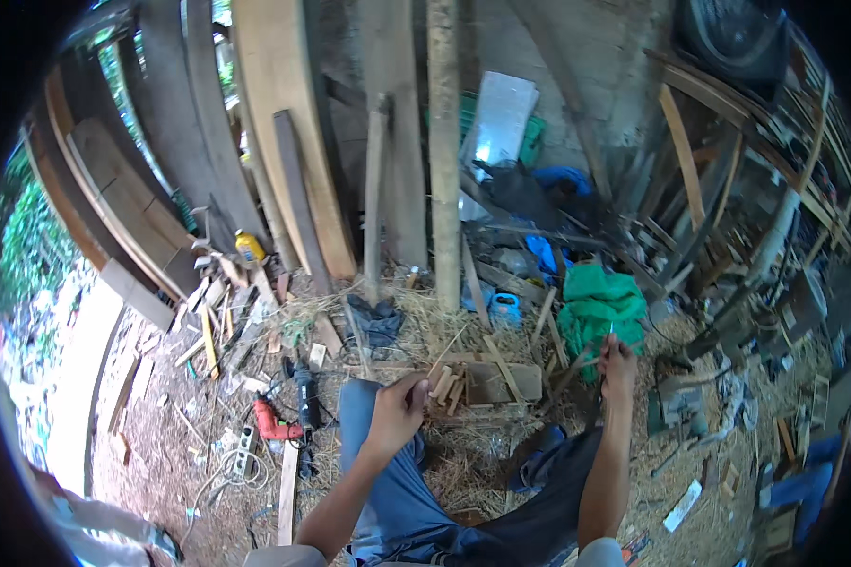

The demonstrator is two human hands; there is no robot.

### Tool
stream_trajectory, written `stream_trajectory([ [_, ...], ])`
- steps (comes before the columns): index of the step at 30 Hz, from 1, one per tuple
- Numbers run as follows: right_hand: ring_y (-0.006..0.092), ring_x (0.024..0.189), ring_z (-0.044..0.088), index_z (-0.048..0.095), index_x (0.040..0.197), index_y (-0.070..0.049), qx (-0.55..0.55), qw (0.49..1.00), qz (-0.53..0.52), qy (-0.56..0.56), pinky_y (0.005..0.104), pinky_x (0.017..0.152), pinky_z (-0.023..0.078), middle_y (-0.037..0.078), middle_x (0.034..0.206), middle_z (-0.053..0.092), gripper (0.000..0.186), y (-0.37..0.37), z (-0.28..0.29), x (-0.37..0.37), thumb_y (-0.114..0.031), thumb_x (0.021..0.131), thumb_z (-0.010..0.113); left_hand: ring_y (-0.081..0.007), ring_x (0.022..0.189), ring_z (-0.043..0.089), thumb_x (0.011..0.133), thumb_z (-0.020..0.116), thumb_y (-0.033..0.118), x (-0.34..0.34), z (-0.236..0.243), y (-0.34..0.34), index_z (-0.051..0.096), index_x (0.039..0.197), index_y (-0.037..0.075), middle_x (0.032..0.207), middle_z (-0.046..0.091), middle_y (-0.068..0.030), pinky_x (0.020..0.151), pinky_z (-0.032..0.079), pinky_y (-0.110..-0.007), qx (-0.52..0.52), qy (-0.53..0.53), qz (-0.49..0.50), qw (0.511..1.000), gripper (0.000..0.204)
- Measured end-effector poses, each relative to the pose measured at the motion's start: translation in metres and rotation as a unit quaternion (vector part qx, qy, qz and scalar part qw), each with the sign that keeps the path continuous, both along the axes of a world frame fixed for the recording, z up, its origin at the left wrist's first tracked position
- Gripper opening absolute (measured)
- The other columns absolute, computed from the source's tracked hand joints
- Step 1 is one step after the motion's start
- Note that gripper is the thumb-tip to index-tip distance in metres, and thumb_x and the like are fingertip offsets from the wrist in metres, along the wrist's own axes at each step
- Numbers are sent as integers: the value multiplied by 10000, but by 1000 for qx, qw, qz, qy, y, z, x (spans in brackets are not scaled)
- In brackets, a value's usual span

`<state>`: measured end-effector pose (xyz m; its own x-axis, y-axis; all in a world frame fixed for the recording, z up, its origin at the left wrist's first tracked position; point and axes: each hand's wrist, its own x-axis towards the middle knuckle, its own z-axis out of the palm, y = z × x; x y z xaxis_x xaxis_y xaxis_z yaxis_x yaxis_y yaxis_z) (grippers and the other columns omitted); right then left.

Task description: The person shapes and thins bamboo strips by shaving and scraping them with a knife.

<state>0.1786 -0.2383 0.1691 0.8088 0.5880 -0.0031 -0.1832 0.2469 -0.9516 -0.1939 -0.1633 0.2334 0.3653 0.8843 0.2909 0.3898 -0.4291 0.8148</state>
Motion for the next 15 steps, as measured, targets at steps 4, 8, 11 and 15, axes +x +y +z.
stream_trajectory([
  [4, 36, 467, 371, 573, 828, -56, -116, 991, 69, -16, 210, 410, 274, -44, 631, 479, 244, 6, -5, -21, -274, 935, 557, -184, 590, 599, 877, 574, 51, -9, -5, 23, 636, 958, -19, 815, 596, -143, 543, 467, -308, 20, -53, -19, 998, 124],
  [8, 50, 518, 418, 578, 897, -24, -127, 982, 119, -69, 219, 477, 332, -20, 656, 497, 274, 13, -15, -32, -289, 945, 532, -150, 635, 605, 880, 575, 49, -17, 3, 31, 637, 969, -23, 802, 591, -120, 582, 484, -309, -81, -126, -40, 988, 130],
  [11, 84, 563, 482, 575, 930, 2, -89, 975, 171, -109, 237, 545, 385, 6, 672, 517, 270, 18, -17, -42, -251, 965, 488, -132, 657, 602, 885, 575, 51, -25, 7, 31, 635, 977, -25, 813, 602, -101, 596, 481, -289, -77, -135, -37, 987, 134],
  [15, 137, 544, 562, 518, 986, -6, -67, 958, 154, -234, 266, 499, 466, 73, 741, 610, 273, 28, -34, -36, -258, 994, 413, -114, 697, 598, 901, 567, 58, -24, 11, 38, 625, 1004, -20, 846, 619, -81, 622, 495, -260, -78, -171, -64, 980, 141],
])
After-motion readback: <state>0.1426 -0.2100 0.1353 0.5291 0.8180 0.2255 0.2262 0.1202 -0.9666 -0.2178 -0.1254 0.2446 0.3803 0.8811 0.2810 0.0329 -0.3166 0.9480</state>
